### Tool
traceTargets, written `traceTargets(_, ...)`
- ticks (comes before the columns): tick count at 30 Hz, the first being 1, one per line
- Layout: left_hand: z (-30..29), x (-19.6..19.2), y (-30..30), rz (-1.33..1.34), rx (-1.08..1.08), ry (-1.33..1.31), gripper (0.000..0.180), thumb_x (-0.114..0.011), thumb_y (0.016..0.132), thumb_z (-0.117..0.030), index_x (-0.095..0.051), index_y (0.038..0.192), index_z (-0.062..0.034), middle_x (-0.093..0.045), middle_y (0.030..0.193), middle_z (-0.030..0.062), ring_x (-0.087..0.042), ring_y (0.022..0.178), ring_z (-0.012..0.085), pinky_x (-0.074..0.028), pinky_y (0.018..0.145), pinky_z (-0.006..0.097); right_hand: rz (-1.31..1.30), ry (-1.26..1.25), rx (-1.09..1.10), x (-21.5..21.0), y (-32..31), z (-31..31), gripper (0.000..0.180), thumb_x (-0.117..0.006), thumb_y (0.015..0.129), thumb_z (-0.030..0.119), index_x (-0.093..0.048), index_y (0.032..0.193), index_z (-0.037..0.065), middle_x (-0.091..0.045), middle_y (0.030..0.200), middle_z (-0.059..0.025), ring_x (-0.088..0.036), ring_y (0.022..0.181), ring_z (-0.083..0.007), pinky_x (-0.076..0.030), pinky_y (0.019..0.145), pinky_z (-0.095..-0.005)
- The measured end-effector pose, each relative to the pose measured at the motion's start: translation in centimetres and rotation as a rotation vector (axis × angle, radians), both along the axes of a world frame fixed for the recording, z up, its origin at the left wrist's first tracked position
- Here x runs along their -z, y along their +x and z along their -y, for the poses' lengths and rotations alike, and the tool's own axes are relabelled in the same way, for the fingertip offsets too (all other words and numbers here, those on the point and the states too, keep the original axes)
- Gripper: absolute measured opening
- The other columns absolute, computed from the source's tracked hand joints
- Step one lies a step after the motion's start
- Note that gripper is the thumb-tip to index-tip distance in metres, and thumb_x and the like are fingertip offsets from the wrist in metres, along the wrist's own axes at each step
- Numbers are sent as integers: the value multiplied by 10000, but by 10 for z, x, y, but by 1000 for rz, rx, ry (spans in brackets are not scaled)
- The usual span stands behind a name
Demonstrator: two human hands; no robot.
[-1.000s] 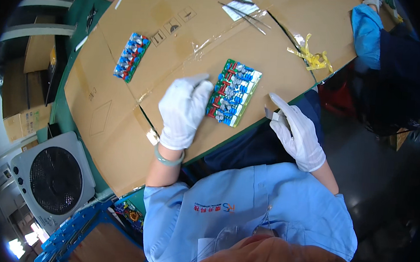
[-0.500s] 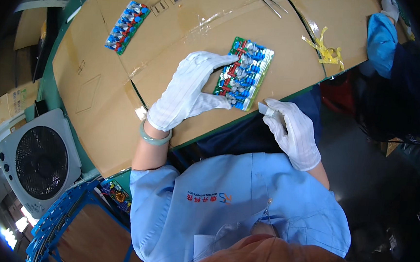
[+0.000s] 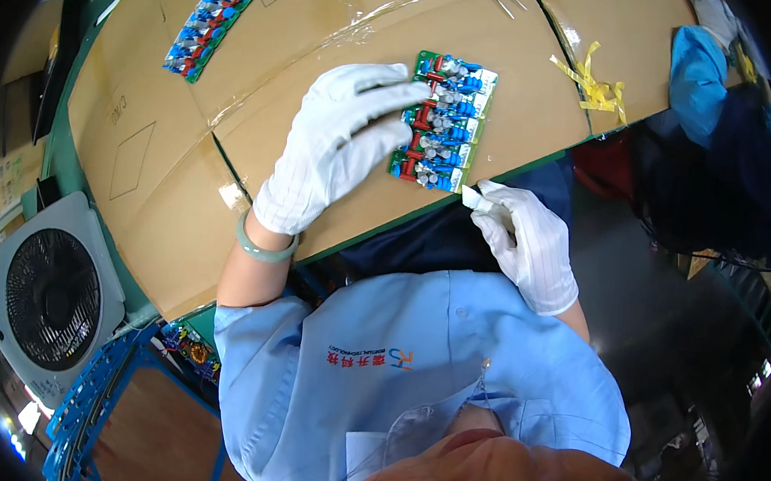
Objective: The person repeatedly picks up green circuit boards, flips them over, and scrapes the soldered side with a small metal tool. They handle the boards one at a time, inspecting both sides and placing them back on the table.
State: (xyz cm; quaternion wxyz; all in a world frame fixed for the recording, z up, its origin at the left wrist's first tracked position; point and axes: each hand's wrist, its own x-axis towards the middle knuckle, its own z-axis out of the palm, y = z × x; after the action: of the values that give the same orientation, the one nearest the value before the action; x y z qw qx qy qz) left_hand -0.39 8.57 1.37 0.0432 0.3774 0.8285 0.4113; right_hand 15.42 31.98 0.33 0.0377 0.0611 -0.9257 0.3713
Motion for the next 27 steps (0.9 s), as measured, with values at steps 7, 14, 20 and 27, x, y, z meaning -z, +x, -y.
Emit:
traceTargets(7,-23,8,14,-154,150,-117,576,-843,662,-263,-688,1199,-121,-642,1276,112,-588,1185,349,-500,974,423,-1,31,-51,1,1,-4,233,-769,802,111,-627,982,63,-709,971,-77,-673,735,-248,-525,595,-326)
traceTargets(14,-21,13,17,-130,151,-154,655,-859,624,-255,-671,1235,-115,-625,1321,129,-571,1223,378,-494,995,436,0,37,-87,1,2,-6,232,-762,805,106,-622,978,42,-706,958,-85,-666,714,-252,-524,591,-330)
traceTargets(20,-20,16,15,-116,174,-117,658,-847,645,-281,-662,1250,-100,-616,1332,154,-573,1211,410,-486,1014,452,-15,45,-116,5,1,-9,233,-747,807,104,-630,999,42,-701,949,-83,-664,710,-255,-522,589,-335)
traceTargets(27,-20,16,11,-120,192,-85,627,-812,703,-348,-662,1251,-83,-617,1329,166,-569,1214,418,-479,1019,449,-16,72,-130,-3,-3,-10,236,-751,797,103,-641,998,48,-705,955,-81,-668,716,-252,-522,586,-340)
